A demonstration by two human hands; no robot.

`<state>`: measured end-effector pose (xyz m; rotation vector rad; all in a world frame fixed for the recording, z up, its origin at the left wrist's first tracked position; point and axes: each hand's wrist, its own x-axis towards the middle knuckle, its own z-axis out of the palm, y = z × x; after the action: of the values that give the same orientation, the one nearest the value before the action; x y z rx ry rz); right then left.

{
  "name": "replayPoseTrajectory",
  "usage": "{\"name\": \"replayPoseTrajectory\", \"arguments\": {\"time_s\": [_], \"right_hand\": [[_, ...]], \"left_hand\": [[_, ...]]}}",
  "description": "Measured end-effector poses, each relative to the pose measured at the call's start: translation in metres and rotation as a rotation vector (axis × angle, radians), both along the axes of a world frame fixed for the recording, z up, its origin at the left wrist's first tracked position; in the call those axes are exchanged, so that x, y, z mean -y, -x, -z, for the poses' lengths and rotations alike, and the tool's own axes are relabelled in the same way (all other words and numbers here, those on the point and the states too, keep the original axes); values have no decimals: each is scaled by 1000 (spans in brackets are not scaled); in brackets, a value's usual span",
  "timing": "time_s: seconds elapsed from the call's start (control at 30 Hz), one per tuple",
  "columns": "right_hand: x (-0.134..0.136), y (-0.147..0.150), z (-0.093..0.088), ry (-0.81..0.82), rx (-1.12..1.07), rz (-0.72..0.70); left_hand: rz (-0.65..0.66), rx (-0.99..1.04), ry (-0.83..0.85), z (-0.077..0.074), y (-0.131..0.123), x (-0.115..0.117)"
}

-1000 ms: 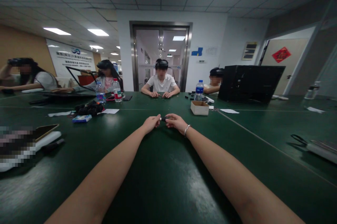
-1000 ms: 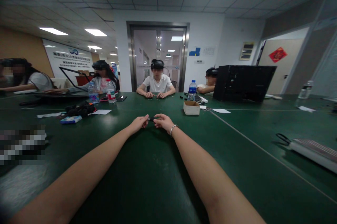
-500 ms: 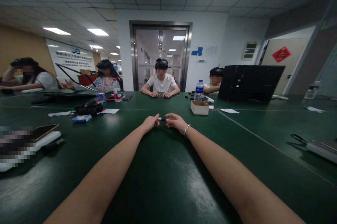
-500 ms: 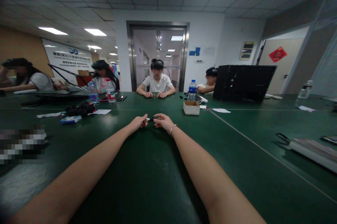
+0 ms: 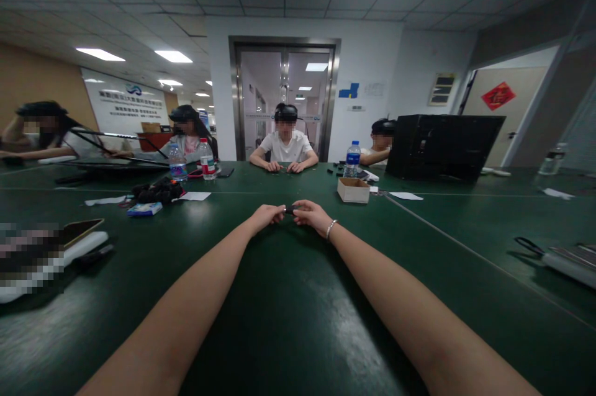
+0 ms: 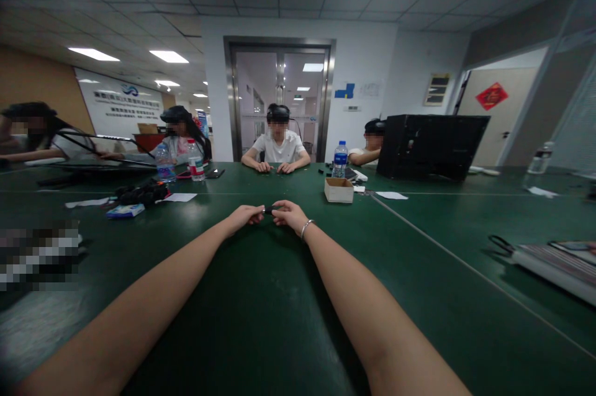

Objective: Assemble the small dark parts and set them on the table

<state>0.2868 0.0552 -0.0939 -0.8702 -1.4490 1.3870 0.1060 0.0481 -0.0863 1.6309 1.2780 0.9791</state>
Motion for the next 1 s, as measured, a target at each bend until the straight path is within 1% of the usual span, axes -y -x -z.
{"name": "replayPoseTrajectory", "arguments": {"time_s": [0.07,0.17,0.4,0.57,0.67,0.8,0.87,0.93,1.0], "right_hand": [[0,0,0,-1,3,0],[-1,0,0,5,4,6],[-1,0,0,0,14,-7],[0,0,-1,-1,35,-1],[0,0,-1,8,31,5],[0,1,-1,12,21,-2],[0,1,-1,9,26,1],[0,1,-1,9,25,8],[0,1,-1,9,26,7]], "left_hand": [[10,10,12,0,1,0],[-28,59,34,-1,1,0],[-75,63,54,-2,-1,0],[-1,16,26,0,1,-1],[-19,25,37,0,1,-2],[11,-20,46,0,0,-1],[0,-29,57,-1,0,-1],[-15,-23,49,-1,0,-1],[3,-33,33,-1,-1,-1]]}}
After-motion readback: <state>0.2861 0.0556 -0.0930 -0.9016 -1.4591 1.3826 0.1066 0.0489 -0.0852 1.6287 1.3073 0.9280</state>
